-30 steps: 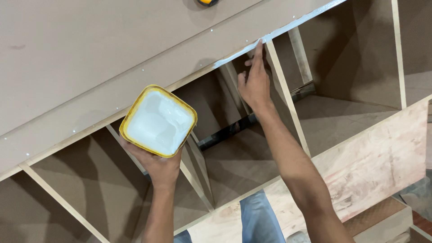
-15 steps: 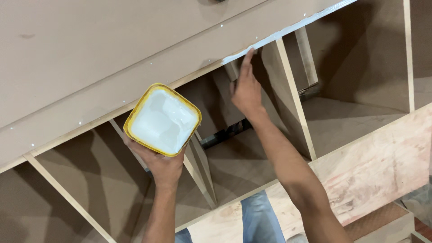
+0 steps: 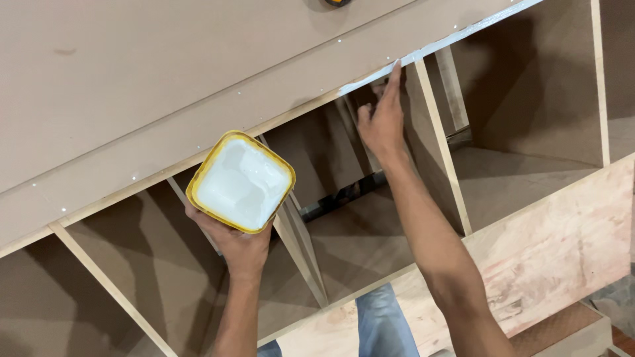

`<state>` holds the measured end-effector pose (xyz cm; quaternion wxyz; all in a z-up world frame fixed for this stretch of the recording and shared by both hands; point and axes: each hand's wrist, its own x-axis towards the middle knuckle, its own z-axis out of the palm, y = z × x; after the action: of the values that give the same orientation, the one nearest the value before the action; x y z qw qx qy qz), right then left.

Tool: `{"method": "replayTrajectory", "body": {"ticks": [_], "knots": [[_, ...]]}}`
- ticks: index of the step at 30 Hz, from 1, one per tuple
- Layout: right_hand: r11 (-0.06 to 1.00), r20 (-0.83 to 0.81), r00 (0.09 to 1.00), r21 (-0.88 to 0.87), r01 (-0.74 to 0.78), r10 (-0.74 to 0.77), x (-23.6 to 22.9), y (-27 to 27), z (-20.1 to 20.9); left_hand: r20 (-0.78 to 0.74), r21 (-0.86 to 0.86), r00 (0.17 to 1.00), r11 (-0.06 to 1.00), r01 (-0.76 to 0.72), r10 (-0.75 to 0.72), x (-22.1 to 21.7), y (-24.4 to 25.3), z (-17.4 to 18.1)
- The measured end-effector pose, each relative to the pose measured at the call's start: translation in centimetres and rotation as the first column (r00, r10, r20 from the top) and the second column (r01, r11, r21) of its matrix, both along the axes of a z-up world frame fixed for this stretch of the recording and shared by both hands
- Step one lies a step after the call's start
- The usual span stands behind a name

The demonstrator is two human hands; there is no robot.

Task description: The person measures and marks a wooden cabinet with a tape measure and pencil, then applies a white filler substance by hand along the top edge of the cabinet. The person uses a small container to hold the filler and smooths it along the seam.

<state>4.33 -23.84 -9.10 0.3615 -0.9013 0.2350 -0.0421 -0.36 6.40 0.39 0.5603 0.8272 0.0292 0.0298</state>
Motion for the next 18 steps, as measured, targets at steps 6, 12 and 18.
{"method": "replayTrajectory", "body": {"ticks": [6,12,18], "knots": [[0.999,-0.008,0.999,0.024,-0.04,0.041,-0.4,5.4,-0.2,-0.004,-0.077,1.0,0.997,-0.016,0.016,-0.2,1.1,0.3],[0.988,0.052,0.991,0.088,-0.129,0.125,-1.9,9.4,-1.0,-0.045,-0.212,0.999,0.977,-0.034,0.025,-0.4,2.4,0.2],[0.879,0.223,0.975,0.466,-0.1,-0.007,-2.0,9.0,-3.0,-0.041,-0.204,0.998,0.978,-0.047,0.04,-0.7,4.2,-0.1]]}}
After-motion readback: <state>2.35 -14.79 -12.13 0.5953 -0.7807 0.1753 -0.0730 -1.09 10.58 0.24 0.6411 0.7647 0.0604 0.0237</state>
